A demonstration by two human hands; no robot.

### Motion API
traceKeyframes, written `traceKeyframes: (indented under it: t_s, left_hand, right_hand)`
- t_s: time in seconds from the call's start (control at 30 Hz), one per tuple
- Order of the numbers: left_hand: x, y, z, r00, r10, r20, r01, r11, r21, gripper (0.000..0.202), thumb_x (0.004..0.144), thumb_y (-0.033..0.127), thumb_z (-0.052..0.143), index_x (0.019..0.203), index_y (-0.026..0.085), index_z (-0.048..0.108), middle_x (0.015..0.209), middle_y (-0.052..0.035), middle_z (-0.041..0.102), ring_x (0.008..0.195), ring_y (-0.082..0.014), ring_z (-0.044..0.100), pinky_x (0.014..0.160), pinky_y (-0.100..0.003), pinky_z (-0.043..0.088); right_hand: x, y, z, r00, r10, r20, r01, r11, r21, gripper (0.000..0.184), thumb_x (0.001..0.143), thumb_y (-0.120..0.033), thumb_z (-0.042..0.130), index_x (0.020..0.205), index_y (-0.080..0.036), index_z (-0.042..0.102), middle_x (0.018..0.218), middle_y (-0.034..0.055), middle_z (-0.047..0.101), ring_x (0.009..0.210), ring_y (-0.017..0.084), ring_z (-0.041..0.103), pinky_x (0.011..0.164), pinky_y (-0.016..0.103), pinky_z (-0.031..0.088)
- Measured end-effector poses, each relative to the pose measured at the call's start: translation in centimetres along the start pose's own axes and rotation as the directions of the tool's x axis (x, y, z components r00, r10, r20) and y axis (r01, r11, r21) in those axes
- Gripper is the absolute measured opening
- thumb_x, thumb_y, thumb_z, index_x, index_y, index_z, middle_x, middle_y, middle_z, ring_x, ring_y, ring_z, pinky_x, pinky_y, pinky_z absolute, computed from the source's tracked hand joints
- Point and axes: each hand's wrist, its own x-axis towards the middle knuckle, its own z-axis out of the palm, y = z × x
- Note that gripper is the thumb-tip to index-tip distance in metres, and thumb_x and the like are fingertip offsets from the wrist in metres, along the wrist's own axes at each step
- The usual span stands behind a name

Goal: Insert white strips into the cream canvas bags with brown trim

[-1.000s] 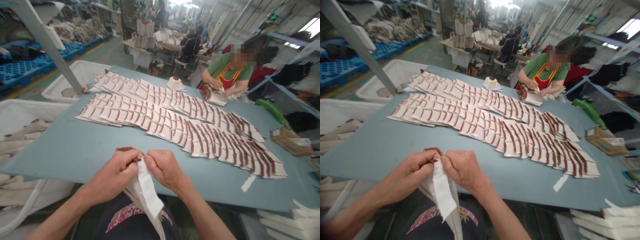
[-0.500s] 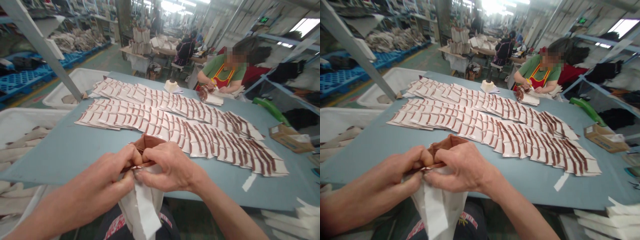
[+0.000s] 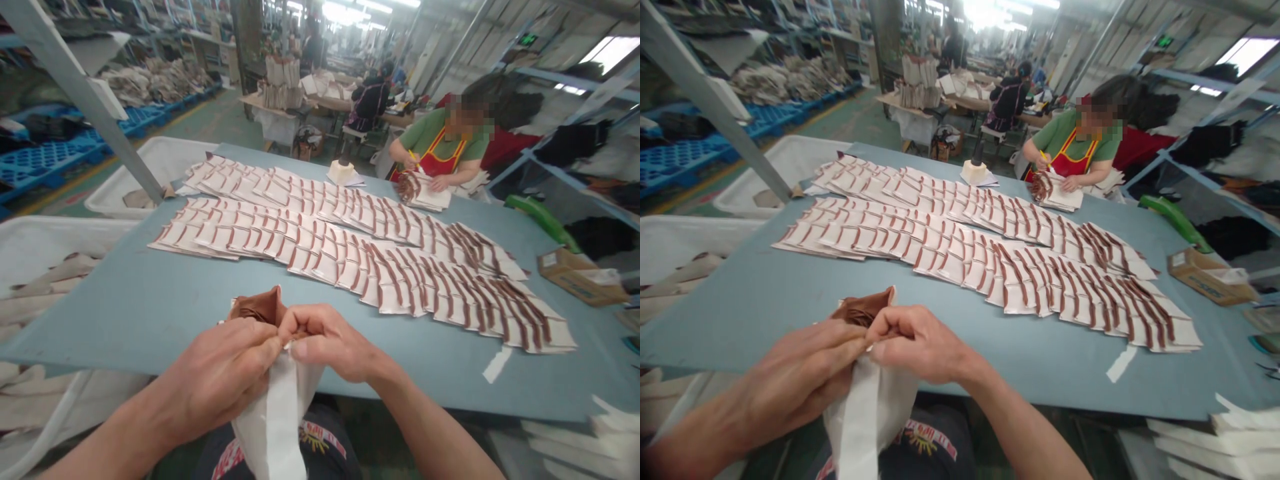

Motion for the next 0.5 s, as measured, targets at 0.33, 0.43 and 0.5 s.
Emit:
traceKeyframes:
  t_s: [0.33, 0.43, 0.5]
  left_hand:
    - [1.2, 0.7, -0.7, 0.968, -0.250, -0.026, 0.242, 0.957, -0.158, 0.025, 0.101, 0.007, 0.055, 0.111, 0.028, 0.064, 0.089, 0.0046, 0.079, 0.076, -0.0137, 0.078, 0.075, -0.019, 0.057]
    - [1.5, 1.0, -3.0, 0.919, -0.360, 0.161, 0.388, 0.899, -0.204, 0.017, 0.103, 0.018, 0.061, 0.108, 0.030, 0.071, 0.091, 0.0074, 0.081, 0.075, -0.0125, 0.076, 0.071, -0.016, 0.055]
    - [1.7, 0.6, -4.5, 0.878, -0.379, 0.294, 0.453, 0.856, -0.249, 0.016, 0.107, 0.026, 0.060, 0.104, 0.031, 0.075, 0.094, 0.0065, 0.082, 0.081, -0.0149, 0.077, 0.075, -0.017, 0.056]
  right_hand:
    - [-0.4, -1.8, -0.5, 0.998, -0.067, -0.002, 0.064, 0.964, -0.258, 0.007, 0.088, -0.025, 0.065, 0.082, -0.021, 0.064, 0.070, -0.0051, 0.059, 0.061, 0.011, 0.048, 0.057, 0.022, 0.038]
    - [-1.3, -2.8, -0.6, 0.967, -0.251, 0.030, 0.230, 0.823, -0.520, 0.012, 0.096, -0.019, 0.064, 0.086, -0.022, 0.068, 0.073, -0.0045, 0.065, 0.062, 0.012, 0.055, 0.062, 0.023, 0.041]
    - [-1.7, -3.2, -0.6, 0.935, -0.339, 0.103, 0.324, 0.697, -0.640, 0.016, 0.106, -0.022, 0.062, 0.092, -0.022, 0.071, 0.082, -0.0005, 0.075, 0.072, 0.014, 0.066, 0.070, 0.025, 0.047]
